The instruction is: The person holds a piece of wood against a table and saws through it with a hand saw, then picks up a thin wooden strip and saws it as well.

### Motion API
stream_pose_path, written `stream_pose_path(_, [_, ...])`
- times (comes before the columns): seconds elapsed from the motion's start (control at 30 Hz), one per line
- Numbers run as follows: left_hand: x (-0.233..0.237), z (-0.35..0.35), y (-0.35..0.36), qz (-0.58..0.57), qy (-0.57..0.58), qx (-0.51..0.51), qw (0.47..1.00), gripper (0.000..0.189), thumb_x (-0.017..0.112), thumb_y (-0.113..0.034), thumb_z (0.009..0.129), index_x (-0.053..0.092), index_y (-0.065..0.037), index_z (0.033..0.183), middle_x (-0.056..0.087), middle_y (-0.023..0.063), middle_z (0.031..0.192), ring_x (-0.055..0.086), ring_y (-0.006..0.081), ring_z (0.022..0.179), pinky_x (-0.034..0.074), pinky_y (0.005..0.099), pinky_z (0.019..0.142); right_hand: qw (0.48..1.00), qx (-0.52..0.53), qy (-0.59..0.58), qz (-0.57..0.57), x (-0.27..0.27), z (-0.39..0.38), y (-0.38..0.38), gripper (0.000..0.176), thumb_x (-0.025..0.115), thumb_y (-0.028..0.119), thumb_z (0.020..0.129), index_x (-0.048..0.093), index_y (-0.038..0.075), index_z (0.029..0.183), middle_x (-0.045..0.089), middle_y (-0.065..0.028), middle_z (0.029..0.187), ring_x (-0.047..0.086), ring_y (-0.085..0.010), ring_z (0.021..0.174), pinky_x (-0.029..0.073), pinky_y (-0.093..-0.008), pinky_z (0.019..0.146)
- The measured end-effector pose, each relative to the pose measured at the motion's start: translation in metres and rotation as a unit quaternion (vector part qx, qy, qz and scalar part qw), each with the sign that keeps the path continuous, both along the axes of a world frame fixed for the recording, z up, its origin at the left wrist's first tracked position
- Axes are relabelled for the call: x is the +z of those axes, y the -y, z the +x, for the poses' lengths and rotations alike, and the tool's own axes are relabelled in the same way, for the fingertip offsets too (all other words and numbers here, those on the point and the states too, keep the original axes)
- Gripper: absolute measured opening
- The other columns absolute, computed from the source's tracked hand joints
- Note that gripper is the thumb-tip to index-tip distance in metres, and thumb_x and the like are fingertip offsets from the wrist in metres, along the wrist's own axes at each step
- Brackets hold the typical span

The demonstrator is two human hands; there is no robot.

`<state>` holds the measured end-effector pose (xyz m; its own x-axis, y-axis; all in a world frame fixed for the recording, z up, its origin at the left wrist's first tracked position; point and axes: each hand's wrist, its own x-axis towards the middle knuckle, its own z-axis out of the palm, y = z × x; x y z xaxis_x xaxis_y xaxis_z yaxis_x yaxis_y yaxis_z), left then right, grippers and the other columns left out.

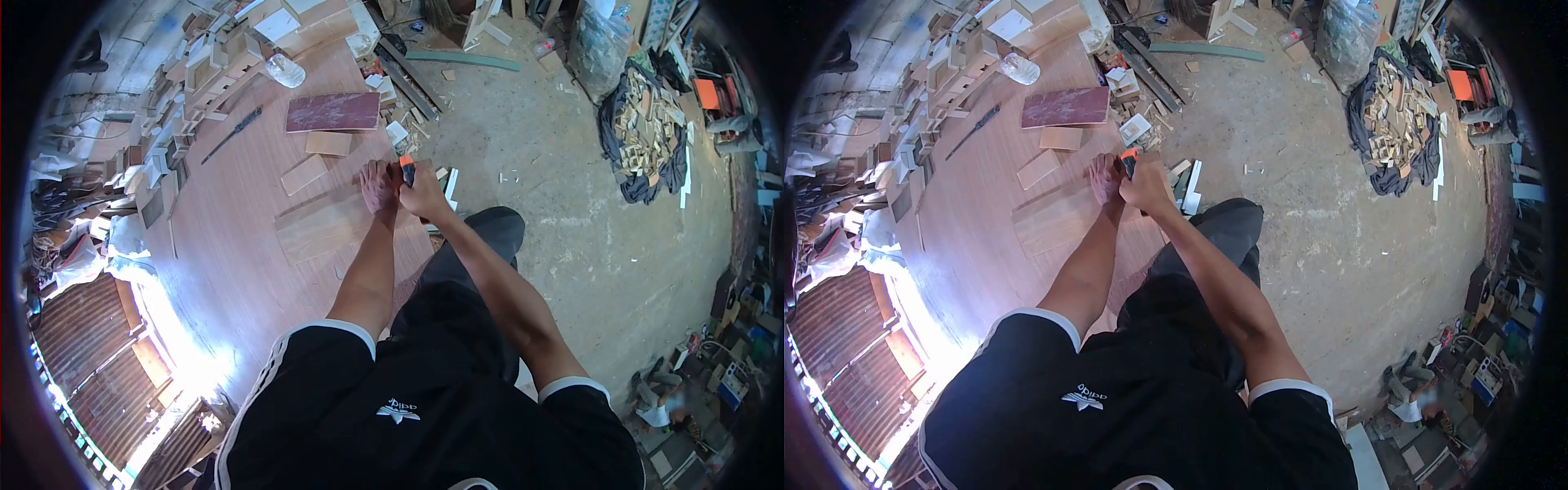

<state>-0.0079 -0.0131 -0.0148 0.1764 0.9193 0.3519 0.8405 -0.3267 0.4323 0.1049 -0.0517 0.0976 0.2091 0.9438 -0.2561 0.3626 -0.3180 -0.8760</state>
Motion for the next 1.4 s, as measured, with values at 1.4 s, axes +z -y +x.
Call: stream_pose_path(1.4, [-0.012, 0.005, -0.004, 0.026, -0.015, 0.008, 1.000, 0.012, 0.062, -0.019, 0.081, 0.059, -0.007, 0.081, 0.057, 0.0106, 0.084, 0.055, 0.0292, 0.084, 0.046, 0.0417, 0.079, 0.998, -0.043, -0.043, 0.026, 0.057, 0.002, 0.097, 0.025, 0.057, 0.005, 0.082, 0.050, 0.000, 0.106, 0.061, -0.0247, 0.081, 0.063, -0.0429, 0.078, 0.049, -0.0430, 0.067])
